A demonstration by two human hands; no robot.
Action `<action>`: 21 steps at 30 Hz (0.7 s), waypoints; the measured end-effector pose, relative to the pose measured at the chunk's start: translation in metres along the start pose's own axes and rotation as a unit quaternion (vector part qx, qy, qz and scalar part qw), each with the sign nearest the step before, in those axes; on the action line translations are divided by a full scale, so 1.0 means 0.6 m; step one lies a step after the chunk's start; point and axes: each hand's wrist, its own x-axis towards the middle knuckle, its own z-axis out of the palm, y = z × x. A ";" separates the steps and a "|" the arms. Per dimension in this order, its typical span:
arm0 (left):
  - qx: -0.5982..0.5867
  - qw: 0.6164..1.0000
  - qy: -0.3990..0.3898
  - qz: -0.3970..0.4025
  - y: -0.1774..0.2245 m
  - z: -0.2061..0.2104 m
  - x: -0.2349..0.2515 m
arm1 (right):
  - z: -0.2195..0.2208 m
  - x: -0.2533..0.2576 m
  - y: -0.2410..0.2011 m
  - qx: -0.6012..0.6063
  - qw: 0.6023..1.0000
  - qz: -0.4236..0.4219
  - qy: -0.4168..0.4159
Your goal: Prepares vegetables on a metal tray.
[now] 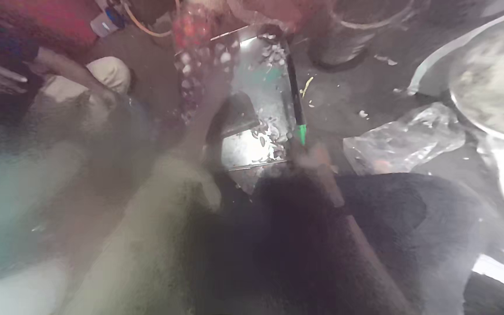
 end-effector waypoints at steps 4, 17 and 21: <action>0.117 0.991 -0.054 -0.038 -0.066 0.052 0.086 | 0.018 0.000 0.013 -0.030 0.999 -0.030 0.030; 0.083 0.993 -0.071 -0.040 -0.027 0.025 0.104 | 0.013 -0.006 -0.009 -0.051 0.998 0.001 0.033; -0.078 0.979 0.084 0.169 -0.061 -0.017 0.026 | 0.011 0.002 -0.013 -0.053 0.998 0.003 0.028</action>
